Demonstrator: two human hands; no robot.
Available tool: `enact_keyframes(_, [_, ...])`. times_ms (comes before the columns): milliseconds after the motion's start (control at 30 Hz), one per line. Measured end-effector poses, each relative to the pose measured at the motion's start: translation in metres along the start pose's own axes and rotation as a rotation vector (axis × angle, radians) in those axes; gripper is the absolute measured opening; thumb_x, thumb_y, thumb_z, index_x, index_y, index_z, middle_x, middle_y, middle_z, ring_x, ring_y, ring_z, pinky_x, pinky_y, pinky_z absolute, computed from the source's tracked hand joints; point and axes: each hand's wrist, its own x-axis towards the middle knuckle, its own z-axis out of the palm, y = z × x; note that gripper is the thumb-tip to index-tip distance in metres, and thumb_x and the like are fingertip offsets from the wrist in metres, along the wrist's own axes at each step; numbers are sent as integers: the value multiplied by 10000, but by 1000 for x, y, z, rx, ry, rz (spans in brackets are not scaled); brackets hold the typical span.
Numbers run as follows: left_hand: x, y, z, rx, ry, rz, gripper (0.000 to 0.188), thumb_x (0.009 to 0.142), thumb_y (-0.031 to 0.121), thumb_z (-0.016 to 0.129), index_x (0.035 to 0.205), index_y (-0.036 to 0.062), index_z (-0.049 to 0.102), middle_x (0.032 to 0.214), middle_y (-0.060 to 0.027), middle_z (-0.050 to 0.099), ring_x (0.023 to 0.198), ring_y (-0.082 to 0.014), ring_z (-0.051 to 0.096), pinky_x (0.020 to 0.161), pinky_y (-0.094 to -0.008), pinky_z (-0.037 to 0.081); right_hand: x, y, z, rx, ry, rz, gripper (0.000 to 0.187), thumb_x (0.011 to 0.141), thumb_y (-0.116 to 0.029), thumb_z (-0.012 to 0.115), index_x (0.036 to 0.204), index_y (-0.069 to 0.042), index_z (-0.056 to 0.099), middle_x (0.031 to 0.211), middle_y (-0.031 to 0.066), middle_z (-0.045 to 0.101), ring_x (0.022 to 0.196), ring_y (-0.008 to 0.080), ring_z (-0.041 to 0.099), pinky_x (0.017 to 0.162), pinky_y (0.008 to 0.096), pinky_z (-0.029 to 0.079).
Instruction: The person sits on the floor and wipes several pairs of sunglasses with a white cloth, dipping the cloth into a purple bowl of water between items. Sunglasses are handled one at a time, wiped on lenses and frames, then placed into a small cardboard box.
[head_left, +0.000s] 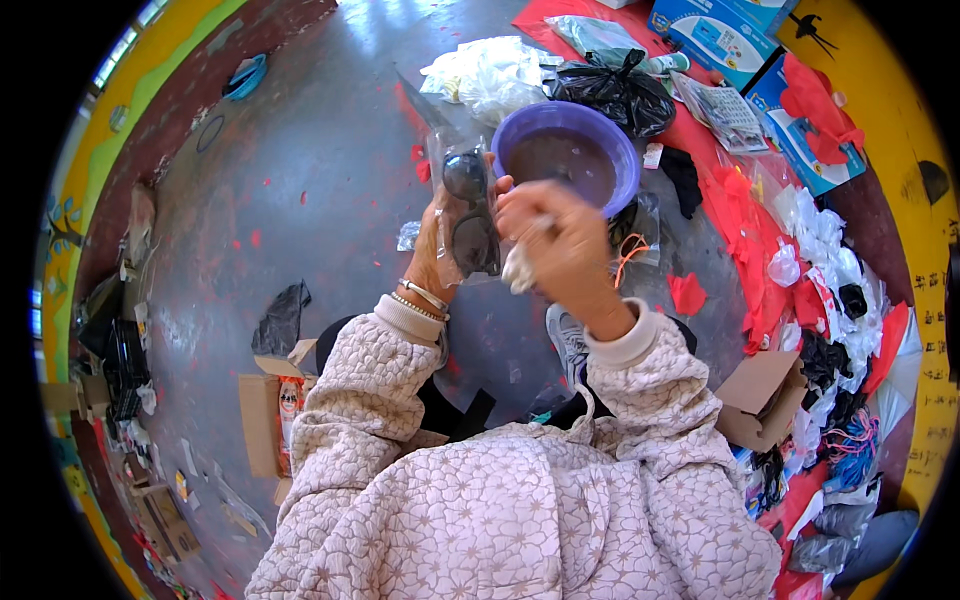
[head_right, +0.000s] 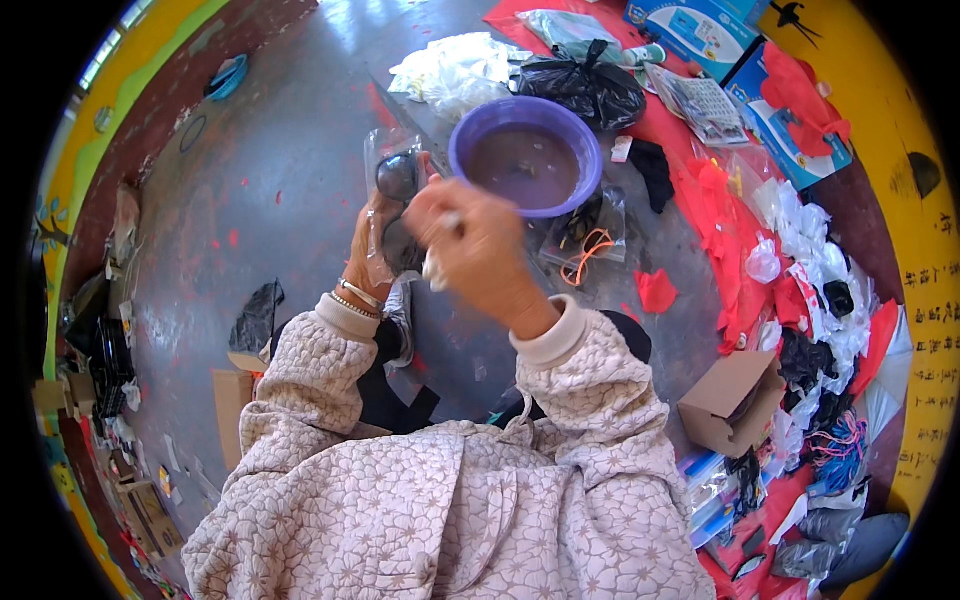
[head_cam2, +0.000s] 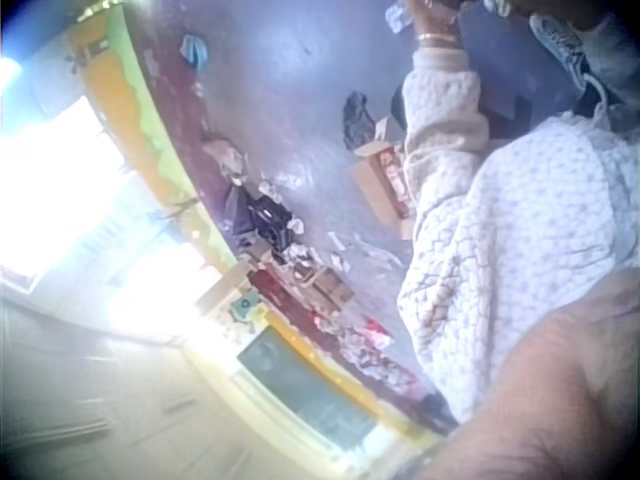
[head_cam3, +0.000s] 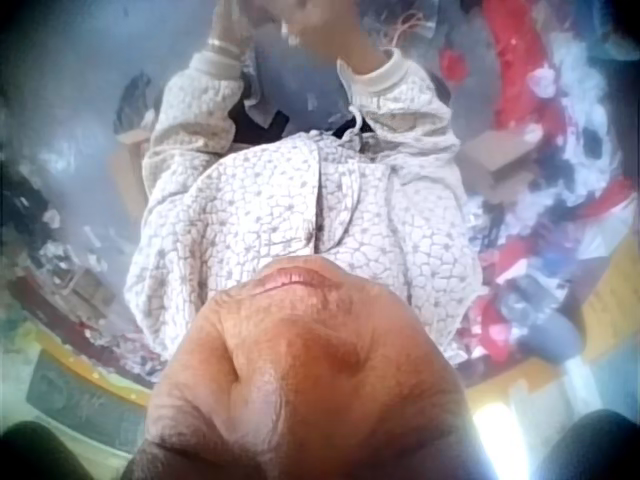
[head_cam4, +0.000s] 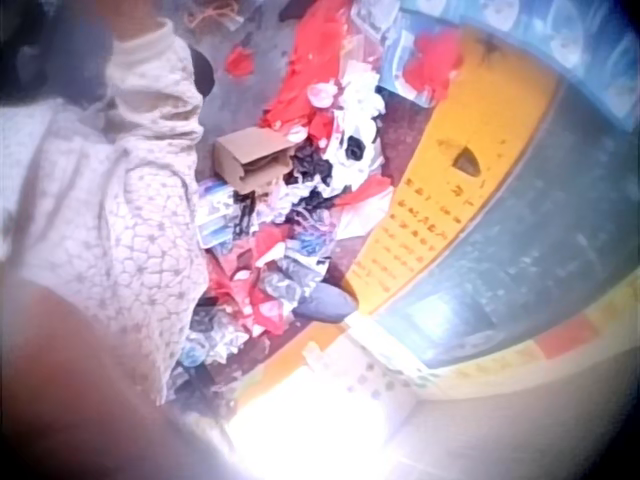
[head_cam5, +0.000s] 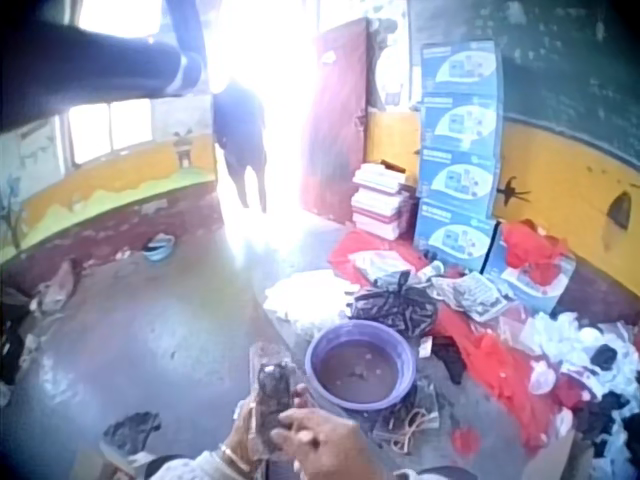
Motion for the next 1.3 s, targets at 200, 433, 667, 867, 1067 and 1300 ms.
enact_keyframes(200, [1, -37, -11, -183, -79, -147, 514, 903, 357, 444, 1301, 55, 320, 1240, -120, 441, 1066, -190, 513, 866, -292, 448, -2, -2, 20, -282, -59, -357, 233, 702, 15, 563, 931, -24, 552, 918, 109, 543, 786, 220, 543, 721, 300, 446])
enact_keyframes(433, [-22, -31, -9, 283, -317, -202, 519, 878, 278, 491, 1308, 60, 298, 1299, -131, 373, 1071, -237, 496, 850, -342, 473, 31, 43, -4, -691, -69, -664, 299, 670, -12, 526, 968, -31, 548, 921, 140, 539, 848, 316, 511, 804, 371, 410])
enact_keyframes(667, [-17, -24, 12, -725, -299, -549, 713, 843, 593, 354, 1345, 92, 277, 1365, -217, 254, 1095, -328, 457, 750, -444, 528, 57, 55, -74, -506, 640, -51, 171, 770, -30, 553, 938, -25, 586, 817, 97, 616, 707, 206, 610, 633, 297, 490])
enact_keyframes(867, [-19, -23, 23, -436, -165, -352, 718, 803, 535, 480, 1320, 61, 321, 1277, -162, 400, 1083, -305, 475, 803, -456, 486, 18, 19, -26, -243, 270, -161, 112, 792, -20, 560, 899, -50, 575, 822, 52, 609, 673, 144, 603, 578, 259, 484])
enact_keyframes(1067, [-21, -22, 2, -435, -17, -438, 483, 813, 267, 502, 1230, 31, 440, 1208, -150, 484, 1152, -310, 430, 927, -515, 390, 23, 36, -16, -487, 60, -385, 151, 761, -27, 535, 908, -34, 571, 846, 107, 589, 780, 284, 587, 701, 347, 459])
enact_keyframes(1300, [-9, -17, 18, -630, -180, -386, 542, 854, 237, 443, 1321, 3, 296, 1332, -178, 359, 1241, -306, 336, 948, -522, 370, 42, 42, -63, -448, 578, -121, 161, 740, -11, 546, 900, -6, 564, 843, 120, 583, 763, 264, 584, 691, 342, 464])
